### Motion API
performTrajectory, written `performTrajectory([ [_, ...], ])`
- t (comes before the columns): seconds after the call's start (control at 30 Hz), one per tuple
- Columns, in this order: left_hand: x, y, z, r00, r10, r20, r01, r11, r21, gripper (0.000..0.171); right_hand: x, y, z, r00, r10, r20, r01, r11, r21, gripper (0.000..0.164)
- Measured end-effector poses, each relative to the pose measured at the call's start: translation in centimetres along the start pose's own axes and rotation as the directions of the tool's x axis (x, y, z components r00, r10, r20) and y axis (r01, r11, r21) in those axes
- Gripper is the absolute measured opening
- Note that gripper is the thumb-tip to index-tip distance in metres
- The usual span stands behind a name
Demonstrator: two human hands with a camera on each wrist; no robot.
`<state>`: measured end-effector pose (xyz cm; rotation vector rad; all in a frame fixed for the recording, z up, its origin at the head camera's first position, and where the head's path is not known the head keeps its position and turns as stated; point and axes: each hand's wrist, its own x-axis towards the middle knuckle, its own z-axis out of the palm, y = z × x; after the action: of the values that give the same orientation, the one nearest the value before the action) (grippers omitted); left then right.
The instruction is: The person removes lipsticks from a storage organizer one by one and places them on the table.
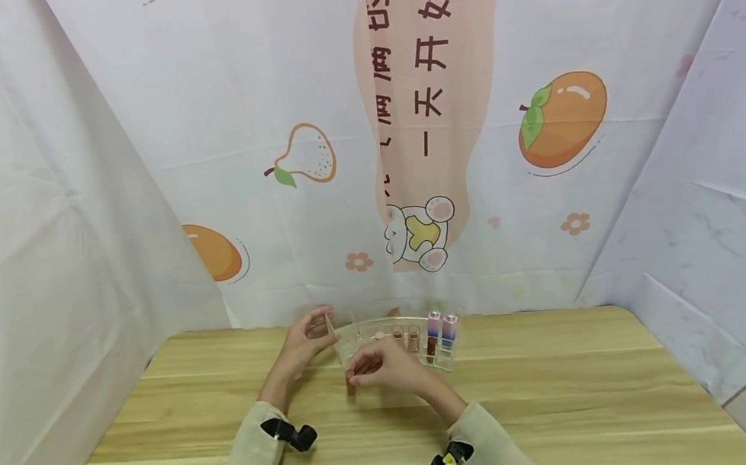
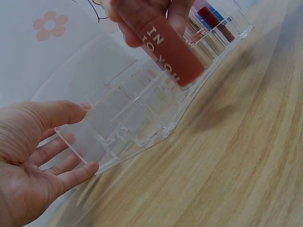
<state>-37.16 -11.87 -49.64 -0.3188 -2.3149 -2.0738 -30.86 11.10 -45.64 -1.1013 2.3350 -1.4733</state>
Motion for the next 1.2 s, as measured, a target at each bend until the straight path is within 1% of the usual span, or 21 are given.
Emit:
performTrajectory([
  [0.1, 0.0, 0.1, -0.1, 1.0, -0.001, 0.001, 0.001, 1.0, 0.014, 0.058, 0.1, 0.0, 0.3, 1.0, 0.012, 0.006, -0.012, 1.0, 0.006, 0.013],
  [0.27, 0.0, 0.6, -0.5, 1.0, 0.002, -0.02, -0.001, 1.0, 0.028, 0.057, 0.7, -0.3, 0.9, 0.999, 0.021, 0.03, -0.022, 0.999, 0.03, 0.013],
  [0.37, 0.1, 0.6, -0.6, 1.0, 0.008, -0.015, -0.008, 1.0, 0.026, 0.058, 0.8, -0.5, 1.2, 0.999, 0.028, 0.036, -0.029, 0.998, 0.048, 0.013],
  [0.67, 0.2, 1.1, -0.3, 1.0, 0.017, -0.001, -0.017, 1.0, 0.015, 0.058, 0.8, -0.4, 1.5, 0.999, 0.039, 0.007, -0.039, 0.999, 0.005, 0.013],
  [0.77, 0.3, 1.0, -0.1, 1.0, 0.023, 0.001, -0.023, 1.0, 0.011, 0.059, 0.7, -0.3, 1.6, 0.999, 0.038, 0.011, -0.038, 0.999, 0.014, 0.014],
  [1.0, 0.3, 0.2, 0.1, 1.0, 0.011, 0.018, -0.011, 1.0, 0.0, 0.062, 0.3, 0.1, 1.8, 0.998, 0.052, 0.039, -0.054, 0.997, 0.059, 0.015],
  [1.2, -0.1, 0.0, 0.0, 1.0, 0.023, 0.004, -0.023, 1.0, 0.014, 0.06, 0.1, 0.0, 2.2, 0.998, 0.049, 0.038, -0.051, 0.997, 0.06, 0.016],
])
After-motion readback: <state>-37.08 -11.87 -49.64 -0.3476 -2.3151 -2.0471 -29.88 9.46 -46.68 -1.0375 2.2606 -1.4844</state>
